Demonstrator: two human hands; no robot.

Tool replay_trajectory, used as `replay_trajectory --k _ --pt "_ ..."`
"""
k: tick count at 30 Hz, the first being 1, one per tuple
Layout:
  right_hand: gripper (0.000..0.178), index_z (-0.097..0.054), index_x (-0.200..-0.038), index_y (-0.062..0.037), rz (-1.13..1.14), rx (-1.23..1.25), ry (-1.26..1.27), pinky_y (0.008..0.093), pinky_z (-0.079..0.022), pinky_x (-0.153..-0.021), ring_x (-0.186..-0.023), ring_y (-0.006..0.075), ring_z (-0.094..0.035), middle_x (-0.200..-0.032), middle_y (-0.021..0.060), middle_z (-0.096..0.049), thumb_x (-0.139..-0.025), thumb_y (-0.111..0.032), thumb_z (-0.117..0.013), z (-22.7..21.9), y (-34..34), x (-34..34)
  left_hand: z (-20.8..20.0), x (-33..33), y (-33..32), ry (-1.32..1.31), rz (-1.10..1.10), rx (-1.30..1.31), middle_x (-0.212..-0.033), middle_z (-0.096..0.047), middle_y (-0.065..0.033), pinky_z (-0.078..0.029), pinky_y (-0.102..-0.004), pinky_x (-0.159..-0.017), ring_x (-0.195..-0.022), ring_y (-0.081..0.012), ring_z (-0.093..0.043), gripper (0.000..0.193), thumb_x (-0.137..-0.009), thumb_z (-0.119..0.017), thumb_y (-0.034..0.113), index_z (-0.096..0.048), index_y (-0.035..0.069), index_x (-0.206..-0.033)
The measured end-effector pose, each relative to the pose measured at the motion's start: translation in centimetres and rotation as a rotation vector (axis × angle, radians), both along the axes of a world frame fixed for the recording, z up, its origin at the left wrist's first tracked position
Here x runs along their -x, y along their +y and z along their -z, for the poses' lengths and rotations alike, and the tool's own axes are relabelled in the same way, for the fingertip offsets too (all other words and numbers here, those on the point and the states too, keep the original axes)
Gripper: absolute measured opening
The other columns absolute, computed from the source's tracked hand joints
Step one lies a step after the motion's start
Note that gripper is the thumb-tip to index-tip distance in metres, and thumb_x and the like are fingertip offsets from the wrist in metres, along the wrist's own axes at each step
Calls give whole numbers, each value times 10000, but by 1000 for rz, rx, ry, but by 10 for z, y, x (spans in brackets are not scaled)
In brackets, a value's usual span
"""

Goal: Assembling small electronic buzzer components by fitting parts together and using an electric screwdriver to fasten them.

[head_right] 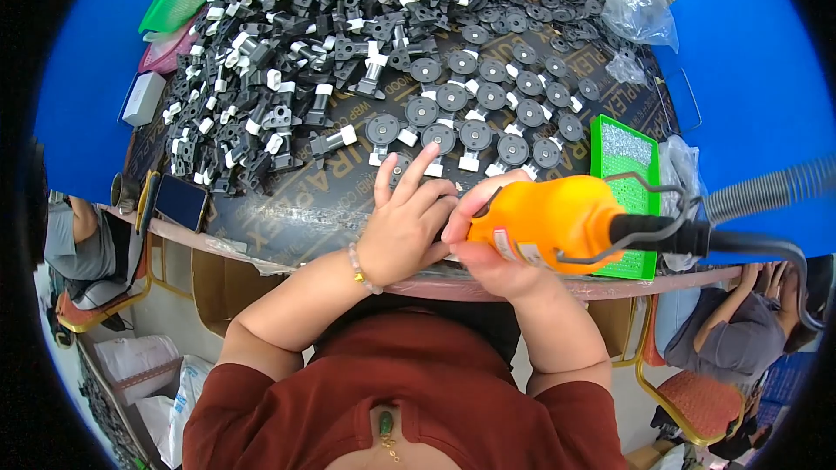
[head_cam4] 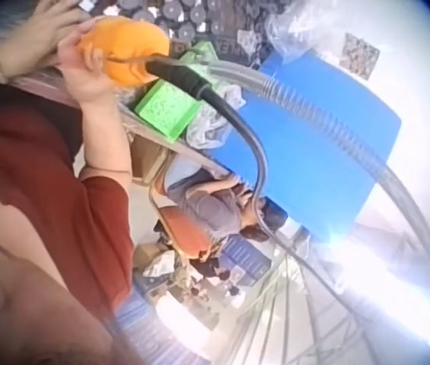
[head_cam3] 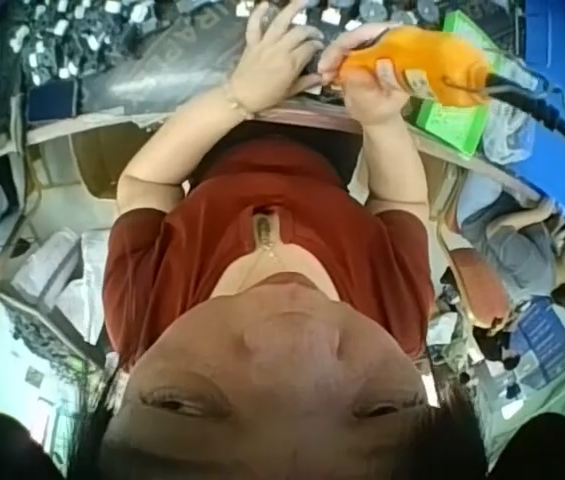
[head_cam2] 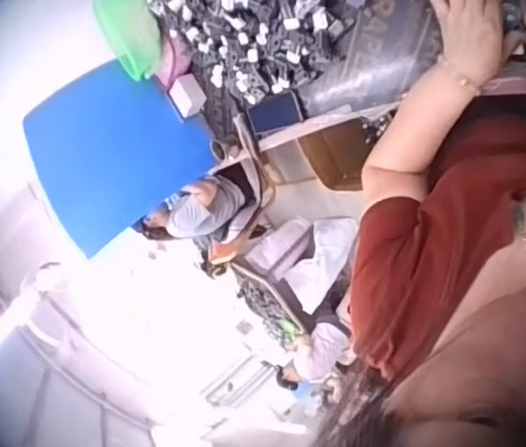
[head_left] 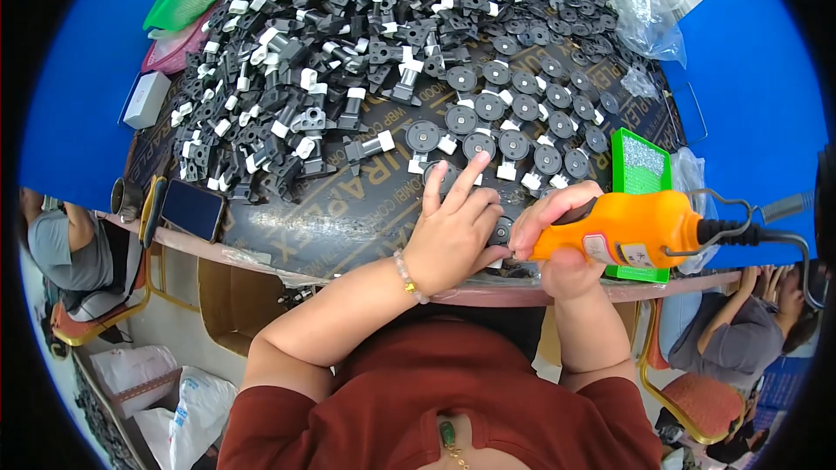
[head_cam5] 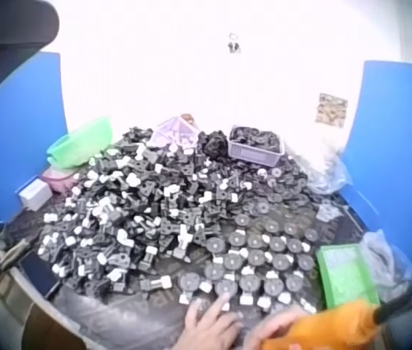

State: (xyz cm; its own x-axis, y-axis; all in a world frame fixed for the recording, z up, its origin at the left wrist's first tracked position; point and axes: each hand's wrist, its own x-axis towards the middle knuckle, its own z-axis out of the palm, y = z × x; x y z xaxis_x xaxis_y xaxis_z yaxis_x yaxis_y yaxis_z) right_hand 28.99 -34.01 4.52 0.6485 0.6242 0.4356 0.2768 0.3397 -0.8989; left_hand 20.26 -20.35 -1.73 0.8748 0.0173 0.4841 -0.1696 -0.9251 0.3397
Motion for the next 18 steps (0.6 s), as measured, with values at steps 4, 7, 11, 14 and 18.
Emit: replay_trajectory --k 4,7,11,14,18 --pt "662 -498 -1096 -11 -237 -52 142 321 -513 -522 -526 179 -584 -682 102 -618 -863 -592 -712 -2 -3 -14 -5 4 -1 -12 -5 0 -1212 -561 -46 -158 -621 -1168 -1499 -325 -258 473 -697 -830 380 -688 82 -1035" --pt "625 -491 -1125 -6 -467 -261 162 324 -506 -481 -522 181 -591 -684 101 -627 -910 -563 -678 -19 -7 -25 -24 25 10 149 25 58 -1262 -555 -85 -94 -638 -1183 -1505 -379 -214 445 -708 -839 381 -709 86 -1016" --pt "644 -480 -1128 -3 -388 -426 38 299 -489 -473 -546 174 -593 -722 103 -640 -905 -572 -681 -34 -42 -38 -58 85 59 170 -50 108 -1274 -559 -64 -76 -643 -1166 -1490 -419 -229 449 -668 -858 446 -730 153 -983" --pt "611 -492 -1133 -22 -230 -371 55 264 -455 -459 -530 128 -547 -728 71 -609 -914 -563 -672 -32 -65 -47 -71 142 94 235 -228 51 -1257 -556 -70 -95 -601 -1175 -1492 -429 -226 425 -675 -844 446 -690 167 -955" --pt "625 -498 -1146 -21 -105 -301 61 247 -421 -453 -512 118 -493 -733 58 -568 -915 -578 -659 -18 -86 -59 -80 207 117 416 -451 -45 -1288 -538 -108 -121 -619 -1180 -1490 -436 -224 477 -601 -899 406 -675 139 -926"
